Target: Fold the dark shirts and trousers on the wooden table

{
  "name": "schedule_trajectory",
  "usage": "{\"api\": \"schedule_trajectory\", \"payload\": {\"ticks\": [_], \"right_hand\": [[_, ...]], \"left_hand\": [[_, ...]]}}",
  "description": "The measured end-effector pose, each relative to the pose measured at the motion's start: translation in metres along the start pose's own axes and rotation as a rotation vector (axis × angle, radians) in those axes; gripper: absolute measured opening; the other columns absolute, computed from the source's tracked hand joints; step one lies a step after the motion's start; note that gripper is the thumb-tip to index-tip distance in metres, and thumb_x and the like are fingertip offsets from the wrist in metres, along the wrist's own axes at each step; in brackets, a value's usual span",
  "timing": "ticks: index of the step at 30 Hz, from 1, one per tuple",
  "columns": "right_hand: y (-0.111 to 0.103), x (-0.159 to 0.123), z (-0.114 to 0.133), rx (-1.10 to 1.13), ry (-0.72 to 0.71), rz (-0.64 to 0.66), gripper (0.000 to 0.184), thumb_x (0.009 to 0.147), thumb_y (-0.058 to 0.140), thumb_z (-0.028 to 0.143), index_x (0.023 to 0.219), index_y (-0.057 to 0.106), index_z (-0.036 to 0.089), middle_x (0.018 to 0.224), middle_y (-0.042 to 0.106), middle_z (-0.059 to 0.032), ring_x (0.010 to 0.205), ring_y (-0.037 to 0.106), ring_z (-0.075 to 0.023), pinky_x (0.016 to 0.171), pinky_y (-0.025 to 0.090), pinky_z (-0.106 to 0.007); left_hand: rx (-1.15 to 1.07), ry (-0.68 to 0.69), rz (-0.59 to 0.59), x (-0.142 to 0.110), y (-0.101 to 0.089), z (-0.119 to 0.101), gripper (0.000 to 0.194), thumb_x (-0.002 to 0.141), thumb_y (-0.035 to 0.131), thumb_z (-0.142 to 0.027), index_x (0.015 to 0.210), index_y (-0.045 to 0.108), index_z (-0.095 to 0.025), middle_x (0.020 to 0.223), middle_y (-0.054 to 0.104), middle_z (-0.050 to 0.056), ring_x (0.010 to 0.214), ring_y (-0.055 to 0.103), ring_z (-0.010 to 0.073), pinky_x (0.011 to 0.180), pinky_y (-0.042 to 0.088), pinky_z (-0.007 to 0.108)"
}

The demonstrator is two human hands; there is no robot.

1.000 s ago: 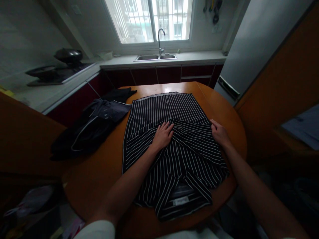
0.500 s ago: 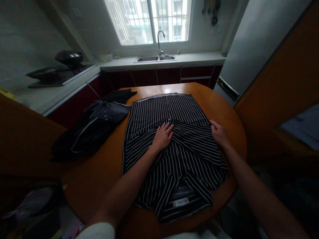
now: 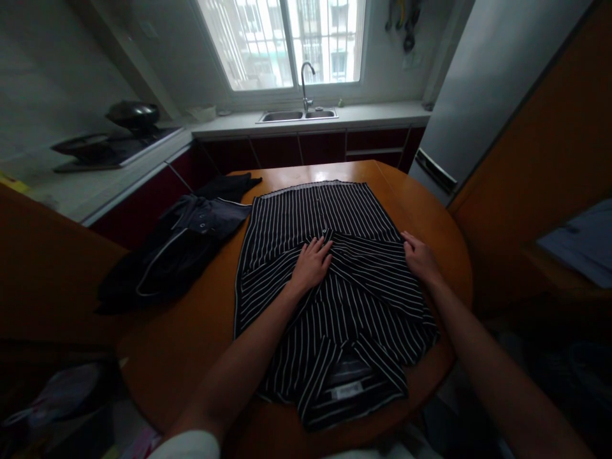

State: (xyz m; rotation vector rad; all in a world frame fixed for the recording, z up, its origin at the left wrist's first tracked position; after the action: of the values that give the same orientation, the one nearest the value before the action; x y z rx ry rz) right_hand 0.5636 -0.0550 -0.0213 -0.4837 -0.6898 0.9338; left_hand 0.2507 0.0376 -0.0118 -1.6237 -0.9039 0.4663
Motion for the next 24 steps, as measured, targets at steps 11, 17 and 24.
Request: {"api": "schedule_trajectory", "payload": {"ticks": [11,17,24], "right_hand": [[-0.0017,-0.0001,0.002,-0.008,-0.013,-0.01,0.049,0.095,0.042,0.028,0.134,0.067,0.013,0.143,0.061,-0.0117,0.136,0.055,-0.0265,0.12,0.038,-0.047],[-0.0055,-0.0016,0.0008,-0.009,-0.006,-0.058,0.046,0.094,0.044,0.028,0.129,0.07,0.012,0.141,0.063,-0.0124,0.134,0.057,-0.0261,0.119,0.039,-0.046],[-0.0053,-0.0018,0.0012,-0.011,0.008,-0.052,0.046,0.094,0.044,0.028,0.128,0.071,0.012,0.14,0.064,-0.0144,0.133,0.058,-0.0272,0.119,0.04,-0.047]], "left_hand": [[0.008,-0.003,0.004,0.0004,0.0004,0.0003,0.05,0.105,0.041,-0.037,0.154,0.045,-0.025,0.162,0.04,0.007,0.153,0.03,0.0292,0.124,0.025,0.054],[0.032,-0.011,0.032,0.0005,-0.0004,-0.0007,0.05,0.106,0.041,-0.037,0.154,0.044,-0.026,0.163,0.038,0.006,0.153,0.029,0.0277,0.125,0.025,0.052],[0.036,-0.014,0.029,0.0003,-0.0014,-0.0011,0.05,0.106,0.04,-0.037,0.155,0.043,-0.026,0.163,0.038,0.006,0.153,0.029,0.0273,0.125,0.024,0.051]]}}
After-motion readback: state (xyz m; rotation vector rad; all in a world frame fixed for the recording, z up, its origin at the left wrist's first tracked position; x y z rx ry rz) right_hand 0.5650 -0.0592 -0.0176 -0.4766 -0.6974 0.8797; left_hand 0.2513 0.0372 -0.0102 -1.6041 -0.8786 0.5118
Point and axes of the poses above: each hand's wrist, its own x-axis towards the middle knuckle, its own y-axis out of the palm, z = x × y, the point moved 9 cm from there along x, towards the middle knuckle
